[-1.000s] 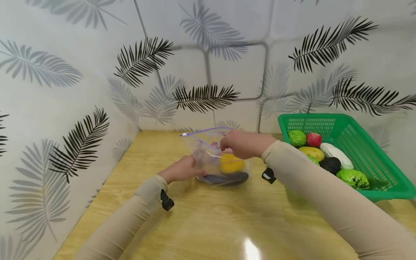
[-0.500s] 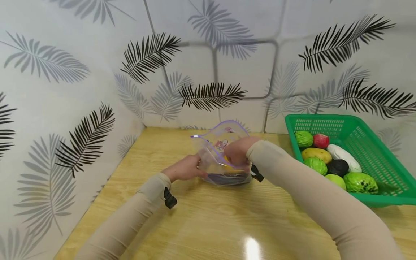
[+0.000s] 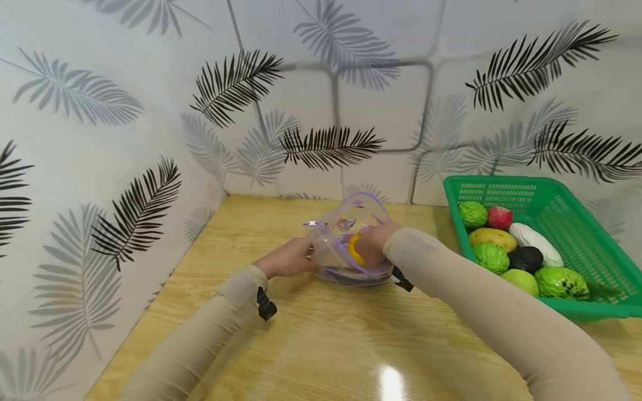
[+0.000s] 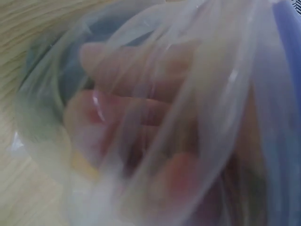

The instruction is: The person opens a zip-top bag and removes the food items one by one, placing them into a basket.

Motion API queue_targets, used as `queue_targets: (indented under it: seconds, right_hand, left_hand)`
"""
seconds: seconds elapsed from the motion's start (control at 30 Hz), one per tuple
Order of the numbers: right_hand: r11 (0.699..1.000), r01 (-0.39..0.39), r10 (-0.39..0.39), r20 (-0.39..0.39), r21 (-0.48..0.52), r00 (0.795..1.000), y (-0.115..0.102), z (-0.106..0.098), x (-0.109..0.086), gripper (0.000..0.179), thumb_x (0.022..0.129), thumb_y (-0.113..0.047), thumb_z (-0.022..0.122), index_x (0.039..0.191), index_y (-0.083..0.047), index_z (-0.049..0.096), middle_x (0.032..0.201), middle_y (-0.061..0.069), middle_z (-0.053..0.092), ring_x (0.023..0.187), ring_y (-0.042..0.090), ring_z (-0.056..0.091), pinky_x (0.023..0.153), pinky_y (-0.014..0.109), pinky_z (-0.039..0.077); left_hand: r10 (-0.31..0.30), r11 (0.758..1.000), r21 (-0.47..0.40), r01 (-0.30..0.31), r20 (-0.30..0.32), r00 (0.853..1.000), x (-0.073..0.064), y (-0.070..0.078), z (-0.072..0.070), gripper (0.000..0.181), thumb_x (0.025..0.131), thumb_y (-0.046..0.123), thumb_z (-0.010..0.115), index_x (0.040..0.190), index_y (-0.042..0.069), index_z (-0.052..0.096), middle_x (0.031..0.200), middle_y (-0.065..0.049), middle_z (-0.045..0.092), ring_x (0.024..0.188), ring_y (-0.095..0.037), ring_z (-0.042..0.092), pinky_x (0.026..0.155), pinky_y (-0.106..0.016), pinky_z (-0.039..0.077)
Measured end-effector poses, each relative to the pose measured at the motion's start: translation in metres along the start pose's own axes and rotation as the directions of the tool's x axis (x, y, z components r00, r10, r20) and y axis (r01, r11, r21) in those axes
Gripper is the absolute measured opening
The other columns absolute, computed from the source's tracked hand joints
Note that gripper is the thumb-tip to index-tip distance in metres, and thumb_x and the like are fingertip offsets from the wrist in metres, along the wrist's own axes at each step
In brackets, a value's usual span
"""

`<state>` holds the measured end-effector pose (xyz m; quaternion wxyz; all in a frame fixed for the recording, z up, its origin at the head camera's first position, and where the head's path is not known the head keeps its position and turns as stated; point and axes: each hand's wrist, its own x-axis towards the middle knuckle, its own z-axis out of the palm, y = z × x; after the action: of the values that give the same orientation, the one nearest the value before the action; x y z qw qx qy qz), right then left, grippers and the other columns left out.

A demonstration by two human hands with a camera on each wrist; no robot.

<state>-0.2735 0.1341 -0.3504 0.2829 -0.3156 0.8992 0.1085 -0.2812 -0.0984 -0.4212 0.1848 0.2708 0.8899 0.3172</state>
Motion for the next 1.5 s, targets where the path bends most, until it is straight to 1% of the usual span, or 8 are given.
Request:
queue_targets:
  seconds: [0.27,0.7,0.83,0.93,1.07,1.27,1.37,1.5]
  right_hand:
    - [0.997,0.063,-0.058,-0.109,0.048,0.992,0.002,0.011,0.0,0.036,0.078,0.006,0.052,0.058,-0.022,0.039,0.053,-0.01,0.031,0.049,0.007,0.021,0.049,0.023,0.019]
    - [0.996,0.087,-0.081,-0.147,0.038,0.986,0.006,0.023,0.007,0.041,0.08,0.005,0.053,0.055,-0.023,0.035,0.049,-0.01,0.023,0.048,0.007,0.015,0.047,0.023,0.016]
    - [0.992,0.116,-0.107,-0.184,0.041,0.977,0.009,0.029,0.005,0.042,0.083,0.004,0.051,0.054,-0.022,0.034,0.049,-0.01,0.021,0.049,0.007,0.014,0.049,0.025,0.015]
    - [0.992,0.114,-0.1,-0.226,0.046,0.969,0.011,0.031,0.0,0.041,0.088,-0.002,0.054,0.057,-0.022,0.037,0.052,-0.009,0.025,0.048,0.007,0.019,0.053,0.025,0.021]
    - [0.995,0.098,-0.085,-0.325,0.024,0.942,0.009,0.026,-0.01,0.034,0.091,-0.012,0.063,0.063,-0.019,0.043,0.062,-0.005,0.035,0.051,0.009,0.027,0.055,0.025,0.027]
    - [0.991,0.068,-0.119,-0.515,-0.117,0.849,-0.002,-0.002,-0.038,0.022,0.082,-0.018,0.074,0.073,-0.012,0.056,0.077,0.002,0.048,0.061,0.013,0.039,0.054,0.025,0.031]
    - [0.993,0.06,-0.108,-0.555,-0.103,0.825,-0.005,-0.018,-0.058,0.017,0.082,-0.019,0.074,0.078,-0.01,0.06,0.083,0.003,0.05,0.064,0.014,0.043,0.055,0.027,0.035]
    - [0.997,0.073,-0.072,-0.608,-0.024,0.791,0.0,-0.029,-0.091,0.014,0.083,-0.02,0.075,0.091,-0.012,0.066,0.088,0.001,0.051,0.066,0.013,0.046,0.058,0.029,0.04]
  left_hand:
    - [-0.051,0.999,0.005,0.051,0.005,0.999,0.002,-0.001,-0.001,0.087,0.094,0.016,0.071,0.161,0.015,0.015,0.145,-0.019,0.054,0.13,-0.03,0.057,0.104,-0.042,0.049]
    - [-0.058,0.998,0.034,0.057,0.006,0.998,0.0,-0.002,-0.001,0.086,0.094,0.016,0.072,0.16,0.014,0.017,0.143,-0.019,0.055,0.131,-0.031,0.056,0.104,-0.044,0.049]
    - [-0.055,0.998,0.035,0.055,0.001,0.998,0.002,-0.001,0.001,0.08,0.093,0.015,0.071,0.157,0.014,0.024,0.142,-0.019,0.056,0.129,-0.031,0.057,0.103,-0.044,0.049]
    - [-0.033,0.999,0.036,0.033,-0.005,0.999,0.005,-0.001,0.006,0.061,0.092,0.014,0.071,0.145,0.012,0.041,0.133,-0.017,0.062,0.121,-0.029,0.061,0.098,-0.042,0.051]
    - [-0.017,0.999,0.043,0.017,-0.002,1.0,0.006,-0.002,0.011,0.042,0.093,0.012,0.071,0.132,0.011,0.055,0.119,-0.01,0.067,0.112,-0.024,0.064,0.093,-0.039,0.052]
    - [-0.017,0.997,0.069,0.019,-0.033,0.999,0.007,-0.001,0.006,0.075,0.093,0.013,0.072,0.156,0.014,0.031,0.107,-0.006,0.07,0.102,-0.02,0.066,0.091,-0.038,0.053]
    - [-0.017,0.998,0.065,0.02,-0.044,0.999,0.007,-0.001,0.002,0.083,0.091,0.012,0.072,0.159,0.017,0.024,0.094,-0.005,0.07,0.086,-0.017,0.064,0.079,-0.035,0.052]
    - [-0.038,0.998,0.045,0.04,-0.05,0.998,0.004,0.0,0.0,0.085,0.091,0.012,0.072,0.159,0.015,0.022,0.092,-0.007,0.068,0.078,-0.017,0.058,0.073,-0.034,0.049]
